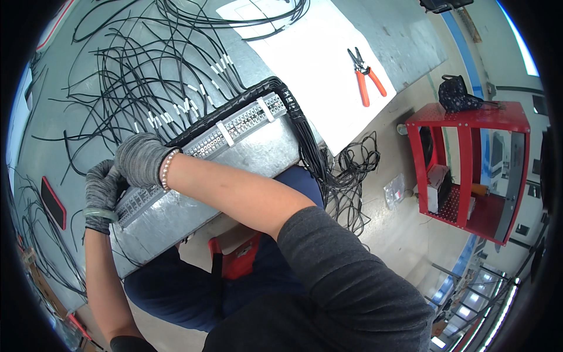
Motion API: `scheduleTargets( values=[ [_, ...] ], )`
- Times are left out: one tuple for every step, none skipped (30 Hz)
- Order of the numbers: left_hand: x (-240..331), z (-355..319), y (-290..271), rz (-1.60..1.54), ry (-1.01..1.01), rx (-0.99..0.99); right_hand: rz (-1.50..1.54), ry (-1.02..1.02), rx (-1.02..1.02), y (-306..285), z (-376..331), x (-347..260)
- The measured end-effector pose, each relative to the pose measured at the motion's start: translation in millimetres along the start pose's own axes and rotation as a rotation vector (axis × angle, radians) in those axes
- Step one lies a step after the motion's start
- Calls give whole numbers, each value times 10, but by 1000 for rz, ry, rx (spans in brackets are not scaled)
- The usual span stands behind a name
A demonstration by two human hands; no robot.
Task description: The person inserts black cables into a terminal block on a metal workbench. They repeatedly pick up cables, align them, and push them into slots. The person uses pliers to trim or adjust cables as needed.
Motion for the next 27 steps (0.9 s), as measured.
scheduleTargets(
  values=[
    [15, -12, 4, 13, 19, -10, 1, 4, -1, 1, -9, 5],
    [45, -40, 11, 25, 37, -20, 3, 9, -2, 2, -19, 12],
    [58, -79, 5, 39, 53, -24, -7, -4, 10, -9, -39, -7],
    [20, -77, -28, 35, 43, -25, -16, -16, 22, -28, -67, -25],
    [-39, -54, -80, 30, 32, -27, -25, -29, 33, -37, -76, -40],
    [-37, -39, -84, 25, 24, -32, -14, -26, 41, -26, -68, -32],
    [-26, -38, -66, 22, 16, -17, -4, -23, 49, -11, -63, -18],
    [2, -41, -23, 18, 9, -3, 7, -21, 57, 0, -55, -7],
    [40, -42, 14, 14, 0, 11, -6, -33, 58, -13, -68, -4],
    [62, -31, 23, 34, -18, 3, -11, -35, 61, -22, -83, 0],
    [82, -16, 28, 54, -37, -5, -17, -38, 63, -28, -99, 4],
    [88, -7, 30, 74, -57, -12, -22, -42, 66, -32, -108, 0],
    [94, -5, 52, 46, -63, 15, -10, -37, 67, -37, -117, 5],
    [80, -4, 54, 52, -33, 16, -10, -27, 54, -40, -121, 14],
    [53, -33, 28, 61, -7, 22, -8, -23, 41, -54, -122, -10],
    [25, -69, 0, 68, 18, 31, -7, -22, 27, -66, -119, -31],
    [25, -119, -17, 60, 47, 16, -4, -22, -4, -77, -113, -44],
    [62, -165, -25, 165, 77, -12, -18, -24, 31, -66, -110, -26],
    [116, -248, -65, 272, 93, -26, -27, -47, 64, -25, -73, -25],
    [164, -317, -79, 377, 101, -41, -35, -72, 93, 22, -47, -7],
    [251, -426, -81, 493, 136, -55, 0, -59, 99, 39, -50, -1],
    [345, -491, -78, 614, 165, -75, 36, -45, 107, 57, -52, 49],
    [356, -507, -102, 612, 190, -125, 38, -13, 167, 139, 17, 138],
    [281, -584, -171, 607, 194, -155, 93, -65, 217, 101, -67, 52],
    [245, -601, -196, 694, 252, -127, 109, -72, 210, 63, -85, 29],
    [266, -611, -186, 783, 317, -109, 146, -123, 233, 24, -106, 34],
    [292, -641, -185, 868, 332, -73, 175, -116, 199, 6, -102, 14]
  ],
)
Point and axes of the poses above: each hand's wrist, its own z-axis towards the middle knuckle, its own y-axis out of the palm, x = y × z, the point moved 2 cm from there along z, towards the middle knuckle, and after that the axes turned 15 degrees about -x, right-handed, at the moved point
